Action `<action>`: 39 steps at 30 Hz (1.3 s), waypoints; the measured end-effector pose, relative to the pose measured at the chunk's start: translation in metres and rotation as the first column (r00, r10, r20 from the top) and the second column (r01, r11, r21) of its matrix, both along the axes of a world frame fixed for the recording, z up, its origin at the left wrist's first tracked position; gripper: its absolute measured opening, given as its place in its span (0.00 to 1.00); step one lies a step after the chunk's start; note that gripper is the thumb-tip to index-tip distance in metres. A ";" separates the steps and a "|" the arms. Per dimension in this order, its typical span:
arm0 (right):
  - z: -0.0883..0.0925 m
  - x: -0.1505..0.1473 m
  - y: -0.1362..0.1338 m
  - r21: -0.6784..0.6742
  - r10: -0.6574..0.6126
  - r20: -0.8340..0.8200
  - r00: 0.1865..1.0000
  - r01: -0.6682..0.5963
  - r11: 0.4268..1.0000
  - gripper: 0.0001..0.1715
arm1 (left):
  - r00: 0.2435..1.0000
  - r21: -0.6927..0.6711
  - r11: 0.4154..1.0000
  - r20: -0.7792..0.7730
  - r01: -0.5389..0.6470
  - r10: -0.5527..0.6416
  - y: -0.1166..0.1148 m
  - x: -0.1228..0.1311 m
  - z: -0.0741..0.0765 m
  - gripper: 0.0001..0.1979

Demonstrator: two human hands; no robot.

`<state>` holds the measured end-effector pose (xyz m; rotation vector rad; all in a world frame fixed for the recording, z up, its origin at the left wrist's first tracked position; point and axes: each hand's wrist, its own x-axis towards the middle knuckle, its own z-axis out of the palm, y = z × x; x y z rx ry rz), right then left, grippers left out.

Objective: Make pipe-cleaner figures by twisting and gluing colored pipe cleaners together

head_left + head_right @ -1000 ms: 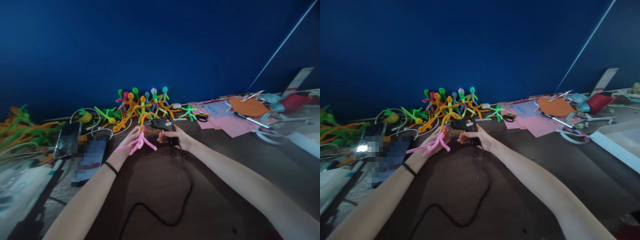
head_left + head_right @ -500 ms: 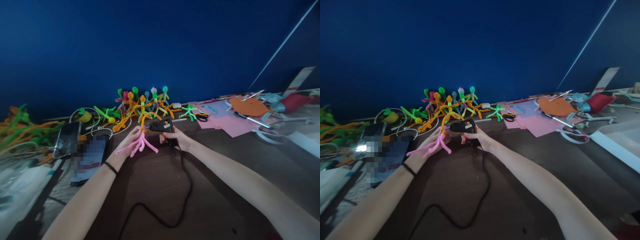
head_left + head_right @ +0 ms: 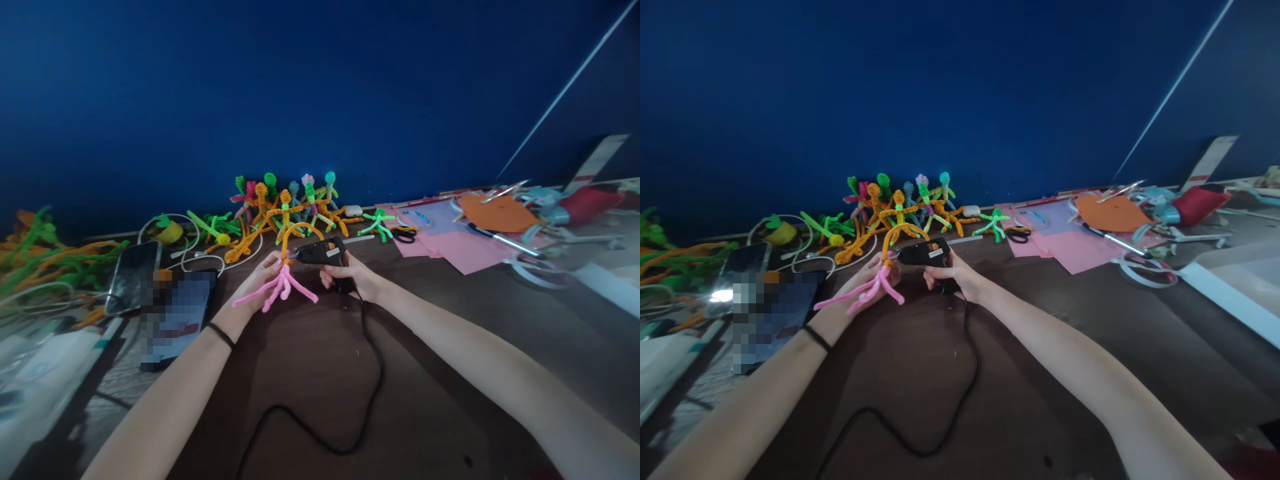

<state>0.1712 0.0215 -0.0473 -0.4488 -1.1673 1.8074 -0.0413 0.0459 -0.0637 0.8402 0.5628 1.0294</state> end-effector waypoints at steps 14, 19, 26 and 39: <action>0.003 -0.001 -0.001 -0.025 -0.041 0.017 0.999 0.042 0.999 0.21 | 1.000 -0.033 0.999 0.017 -0.012 0.012 -0.002 0.002 0.005 0.07; 0.001 0.002 0.001 0.006 -0.038 0.083 0.996 0.038 0.999 0.20 | 1.000 -0.052 0.999 0.014 -0.002 0.003 -0.004 0.003 0.006 0.05; -0.001 0.002 0.002 -0.085 -0.086 0.071 0.994 0.092 0.992 0.19 | 0.998 0.031 0.999 0.050 -0.025 0.023 0.002 0.001 0.002 0.06; -0.002 0.025 0.024 0.358 -0.633 0.500 0.592 0.524 0.773 0.22 | 0.985 -0.035 0.997 0.158 -0.068 0.072 0.000 0.003 0.016 0.02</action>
